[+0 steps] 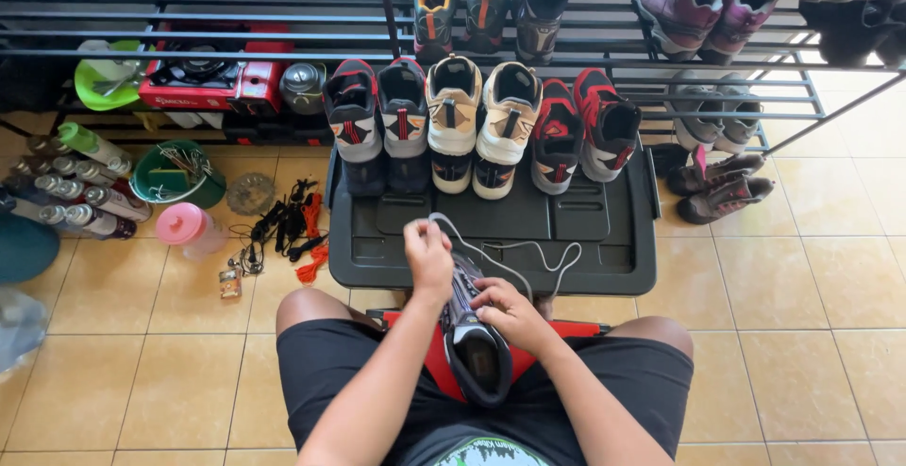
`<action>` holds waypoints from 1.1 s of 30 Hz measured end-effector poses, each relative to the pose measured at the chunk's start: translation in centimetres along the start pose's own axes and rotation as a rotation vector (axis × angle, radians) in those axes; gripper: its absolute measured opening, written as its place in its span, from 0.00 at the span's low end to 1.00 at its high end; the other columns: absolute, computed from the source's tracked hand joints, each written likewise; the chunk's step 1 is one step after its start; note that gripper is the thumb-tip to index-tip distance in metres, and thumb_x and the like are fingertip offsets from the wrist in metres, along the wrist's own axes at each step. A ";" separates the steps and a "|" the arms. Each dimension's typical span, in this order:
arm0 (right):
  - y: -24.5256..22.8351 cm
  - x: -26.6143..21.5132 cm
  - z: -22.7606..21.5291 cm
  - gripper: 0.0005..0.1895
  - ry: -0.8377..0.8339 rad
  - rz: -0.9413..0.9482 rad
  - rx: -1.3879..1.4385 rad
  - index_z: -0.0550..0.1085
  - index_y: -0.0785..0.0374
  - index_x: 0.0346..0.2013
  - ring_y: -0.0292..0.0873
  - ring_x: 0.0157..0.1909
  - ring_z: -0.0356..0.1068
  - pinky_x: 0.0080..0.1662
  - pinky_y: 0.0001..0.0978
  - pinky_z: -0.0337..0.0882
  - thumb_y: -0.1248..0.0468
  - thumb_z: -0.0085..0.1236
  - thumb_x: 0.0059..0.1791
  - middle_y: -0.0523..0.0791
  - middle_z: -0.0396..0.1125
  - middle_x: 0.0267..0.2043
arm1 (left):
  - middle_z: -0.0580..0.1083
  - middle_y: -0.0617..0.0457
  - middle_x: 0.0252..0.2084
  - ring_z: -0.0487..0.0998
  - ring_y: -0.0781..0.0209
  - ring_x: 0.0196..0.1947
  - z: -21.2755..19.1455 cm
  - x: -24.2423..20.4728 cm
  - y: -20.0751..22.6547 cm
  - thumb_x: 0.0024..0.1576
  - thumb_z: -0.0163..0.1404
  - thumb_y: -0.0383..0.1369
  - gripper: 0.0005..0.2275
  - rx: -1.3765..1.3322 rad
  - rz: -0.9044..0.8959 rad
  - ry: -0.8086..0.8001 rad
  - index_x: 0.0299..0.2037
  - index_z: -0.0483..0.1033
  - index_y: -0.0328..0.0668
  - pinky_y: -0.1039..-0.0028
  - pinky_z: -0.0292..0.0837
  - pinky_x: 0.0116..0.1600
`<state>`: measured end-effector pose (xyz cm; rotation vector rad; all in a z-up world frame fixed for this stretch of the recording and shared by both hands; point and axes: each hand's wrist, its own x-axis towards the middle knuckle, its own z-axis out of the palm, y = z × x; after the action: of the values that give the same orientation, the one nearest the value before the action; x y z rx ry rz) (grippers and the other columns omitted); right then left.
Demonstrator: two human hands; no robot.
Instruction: The person sits on a low stool and laces a dark-colored sneaker held on their lap. They thread the laces through the eyelets, pull them tight, and tie a knot. The person then places the laced shoe on a black tray with other shoes.
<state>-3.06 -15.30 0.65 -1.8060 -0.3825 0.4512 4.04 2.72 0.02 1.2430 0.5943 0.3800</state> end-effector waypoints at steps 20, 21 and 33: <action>-7.7 -1.2 -1.6 0.17 0.614 -0.417 -0.288 0.77 0.63 0.49 0.54 0.60 0.70 0.61 0.44 0.67 0.65 0.67 0.46 0.51 0.71 0.55 | 0.76 0.56 0.18 0.76 0.63 0.22 -0.8 -5.7 12.4 0.61 0.52 0.31 0.03 0.520 0.144 -0.762 0.40 0.79 0.47 0.73 0.70 0.33; -9.5 -1.2 -1.7 0.24 0.645 -0.499 -0.292 0.74 0.66 0.55 0.56 0.64 0.67 0.64 0.47 0.65 0.67 0.68 0.45 0.54 0.68 0.59 | 0.77 0.55 0.20 0.77 0.62 0.24 -1.1 -6.3 11.6 0.61 0.52 0.31 0.03 0.532 0.113 -0.795 0.41 0.79 0.45 0.71 0.71 0.35; -7.0 2.3 0.4 0.12 0.320 0.060 0.657 0.73 0.62 0.53 0.34 0.28 0.67 0.29 0.23 0.66 0.62 0.51 0.57 0.46 0.71 0.33 | 0.64 0.53 0.19 0.56 0.72 0.15 2.0 -6.7 10.6 0.62 0.50 0.26 0.02 -0.720 -0.329 -0.421 0.42 0.72 0.38 0.83 0.49 0.21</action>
<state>-1.40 -11.99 7.09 -1.2179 0.0487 0.2758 0.48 0.41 12.02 0.4922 0.2465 0.0316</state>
